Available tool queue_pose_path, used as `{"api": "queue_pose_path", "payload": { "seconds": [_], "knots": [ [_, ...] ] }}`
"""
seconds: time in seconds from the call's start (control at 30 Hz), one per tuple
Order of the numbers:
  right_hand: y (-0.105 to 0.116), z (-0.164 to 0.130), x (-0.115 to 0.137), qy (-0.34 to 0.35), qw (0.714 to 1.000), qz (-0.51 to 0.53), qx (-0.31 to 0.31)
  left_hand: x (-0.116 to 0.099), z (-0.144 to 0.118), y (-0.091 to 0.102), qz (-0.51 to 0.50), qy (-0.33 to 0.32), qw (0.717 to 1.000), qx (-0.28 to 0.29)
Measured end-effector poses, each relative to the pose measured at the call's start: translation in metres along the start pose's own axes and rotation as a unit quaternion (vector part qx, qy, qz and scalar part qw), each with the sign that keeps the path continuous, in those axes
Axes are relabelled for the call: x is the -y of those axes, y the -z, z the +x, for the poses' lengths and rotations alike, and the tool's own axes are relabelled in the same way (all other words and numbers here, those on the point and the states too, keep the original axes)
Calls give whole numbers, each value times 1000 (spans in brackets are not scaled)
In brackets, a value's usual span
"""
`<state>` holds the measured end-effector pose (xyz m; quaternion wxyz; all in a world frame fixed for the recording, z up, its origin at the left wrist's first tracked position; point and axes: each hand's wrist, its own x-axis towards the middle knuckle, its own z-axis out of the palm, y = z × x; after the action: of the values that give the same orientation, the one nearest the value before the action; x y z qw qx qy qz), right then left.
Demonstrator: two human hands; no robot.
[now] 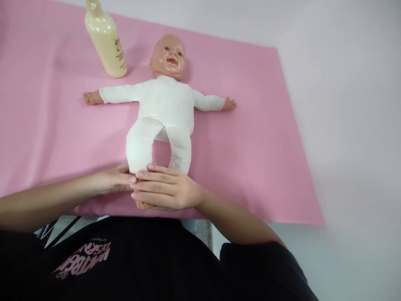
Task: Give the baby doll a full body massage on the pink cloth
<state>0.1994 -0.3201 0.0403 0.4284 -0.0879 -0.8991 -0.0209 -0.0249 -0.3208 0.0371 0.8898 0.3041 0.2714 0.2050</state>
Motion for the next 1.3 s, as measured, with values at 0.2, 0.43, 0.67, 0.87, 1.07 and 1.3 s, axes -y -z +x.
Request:
{"api": "queue_pose_path", "payload": {
  "seconds": [0.2,0.43,0.67,0.87,1.07,1.3],
  "knots": [
    [1,1,4,-3,999,39,0,-4,0,-4,-2,-2,1000,19],
    [-1,-1,3,-3,998,62,1,-1,2,-3,4,-1,1000,15],
    [0,0,3,-4,999,52,0,0,3,-3,-8,-12,999,44],
    [-1,1,4,-12,999,52,-5,-2,3,-6,1,-8,999,50],
    [-1,-2,5,-5,998,59,5,0,3,-5,-17,-15,998,58],
    [2,-1,2,10,998,67,12,3,5,-2,-22,4,996,88]
  ]
}}
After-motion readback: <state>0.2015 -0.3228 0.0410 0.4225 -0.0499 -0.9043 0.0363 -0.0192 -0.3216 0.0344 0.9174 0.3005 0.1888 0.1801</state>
